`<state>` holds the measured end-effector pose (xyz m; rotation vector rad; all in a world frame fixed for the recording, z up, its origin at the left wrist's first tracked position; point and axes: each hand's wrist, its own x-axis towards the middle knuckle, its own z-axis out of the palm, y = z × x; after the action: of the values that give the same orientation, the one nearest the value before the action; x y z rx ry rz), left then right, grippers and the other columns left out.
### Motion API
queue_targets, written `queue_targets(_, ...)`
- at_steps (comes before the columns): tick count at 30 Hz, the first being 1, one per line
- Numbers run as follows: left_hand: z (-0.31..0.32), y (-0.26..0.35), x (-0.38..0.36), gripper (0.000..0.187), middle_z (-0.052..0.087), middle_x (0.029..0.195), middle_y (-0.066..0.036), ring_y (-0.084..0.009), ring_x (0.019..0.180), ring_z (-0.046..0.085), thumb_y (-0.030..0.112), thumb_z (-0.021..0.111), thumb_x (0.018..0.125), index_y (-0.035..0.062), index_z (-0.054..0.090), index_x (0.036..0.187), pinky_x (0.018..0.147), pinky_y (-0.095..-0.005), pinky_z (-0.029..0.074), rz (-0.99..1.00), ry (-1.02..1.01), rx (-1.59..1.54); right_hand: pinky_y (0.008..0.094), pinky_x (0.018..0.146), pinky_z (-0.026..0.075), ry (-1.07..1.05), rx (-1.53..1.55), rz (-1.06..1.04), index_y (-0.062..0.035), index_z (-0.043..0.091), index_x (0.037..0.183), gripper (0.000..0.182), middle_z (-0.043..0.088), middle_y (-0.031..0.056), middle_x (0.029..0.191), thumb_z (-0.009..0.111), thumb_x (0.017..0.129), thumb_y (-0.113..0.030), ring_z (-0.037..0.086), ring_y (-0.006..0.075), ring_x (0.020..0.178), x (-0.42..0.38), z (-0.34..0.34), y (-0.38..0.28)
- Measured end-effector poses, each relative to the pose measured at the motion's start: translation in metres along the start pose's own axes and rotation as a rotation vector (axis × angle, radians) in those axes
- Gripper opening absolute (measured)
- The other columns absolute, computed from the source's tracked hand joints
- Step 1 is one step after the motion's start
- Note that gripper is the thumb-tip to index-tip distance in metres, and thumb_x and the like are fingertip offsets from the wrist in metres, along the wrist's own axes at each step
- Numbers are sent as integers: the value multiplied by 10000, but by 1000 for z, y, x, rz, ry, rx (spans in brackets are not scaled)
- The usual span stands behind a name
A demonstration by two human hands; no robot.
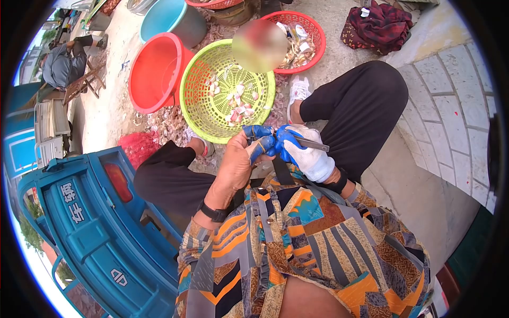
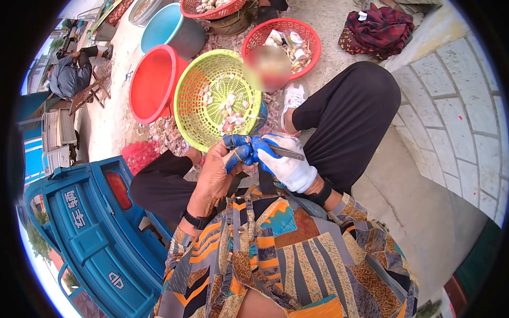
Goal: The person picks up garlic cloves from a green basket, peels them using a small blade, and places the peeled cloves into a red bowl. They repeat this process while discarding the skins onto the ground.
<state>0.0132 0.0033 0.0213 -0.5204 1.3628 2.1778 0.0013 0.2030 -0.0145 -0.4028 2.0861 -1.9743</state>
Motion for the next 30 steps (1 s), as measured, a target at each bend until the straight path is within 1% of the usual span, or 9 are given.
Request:
queue_targets(3, -3, 5, 2, 352, 716, 1026, -89, -155, 826, 712, 145, 681, 955, -15, 605, 1259, 730, -274, 613, 10, -26, 60, 326, 673, 523, 188, -79, -134, 34, 660, 1093, 227, 687, 120, 867, 620, 981, -158, 651, 167, 765, -1, 6, 3)
queue_targets(6, -5, 14, -1, 389, 687, 1112, -154, -218, 943, 710, 107, 644, 967, -41, 563, 1317, 812, -347, 619, -2, -76, -24, 278, 620, 500, 173, 202, 150, 32, 660, 1081, 226, 697, 92, 855, 600, 997, -170, 627, 109, 702, -1, -2, -14)
queue_targets(8, -11, 18, -4, 406, 657, 1197, -170, -255, 1023, 693, 91, 614, 978, -42, 536, 1353, 897, -387, 599, -16, -134, -157, 246, 641, 497, 266, 315, 113, 64, 631, 1137, 320, 696, 98, 858, 547, 1038, -228, 617, 103, 696, 1, -4, -6)
queue_targets(12, -38, 13, 2, 422, 597, 1295, -178, -301, 1218, 589, 63, 530, 1000, -35, 474, 1408, 1040, -450, 509, -103, -40, -542, 228, 610, 493, 278, 366, 150, 52, 640, 1063, 202, 710, 77, 856, 566, 1014, -129, 606, 74, 671, 3, -6, 0)
queue_targets(16, -73, 32, 26, 388, 577, 1329, -195, -364, 1214, 575, 67, 433, 1036, 38, 447, 1422, 1013, -546, 516, -190, 260, -504, 240, 614, 494, 230, 344, 207, 36, 638, 1020, 174, 717, 80, 857, 584, 996, -127, 599, 73, 668, 6, -2, -5)
queue_targets(19, -114, 128, 56, 397, 431, 1446, -328, -424, 1371, 439, 26, 394, 1023, -199, 396, 1350, 1162, -514, 406, 286, 157, -605, 250, 609, 493, 213, 328, 239, 34, 644, 1010, 169, 713, 64, 830, 587, 990, -124, 597, 76, 659, 7, 0, -16)
queue_targets(20, -123, 160, 61, 394, 413, 1465, -335, -416, 1391, 419, 44, 383, 1033, -184, 408, 1353, 1168, -509, 398, 415, 61, -557, 251, 602, 488, 200, 281, 225, 30, 647, 996, 167, 707, 56, 820, 586, 990, -125, 592, 74, 651, 8, 0, -15)
queue_targets(25, -140, 212, 77, 372, 503, 1401, -289, -395, 1299, 531, 79, 433, 1038, -104, 469, 1359, 1123, -493, 454, 506, 55, -401, 258, 574, 471, 193, 276, 209, 19, 652, 957, 162, 681, 39, 785, 588, 983, -127, 580, 76, 620, 10, 2, -13)
queue_targets(30, -142, 130, 91, 355, 654, 1153, -103, -219, 947, 706, 184, 566, 1023, -15, 546, 1316, 812, -330, 601, 259, 400, 349, 255, 561, 458, 215, 229, 244, 14, 654, 962, 172, 661, 33, 759, 597, 981, -147, 554, 72, 600, 7, 0, -2)
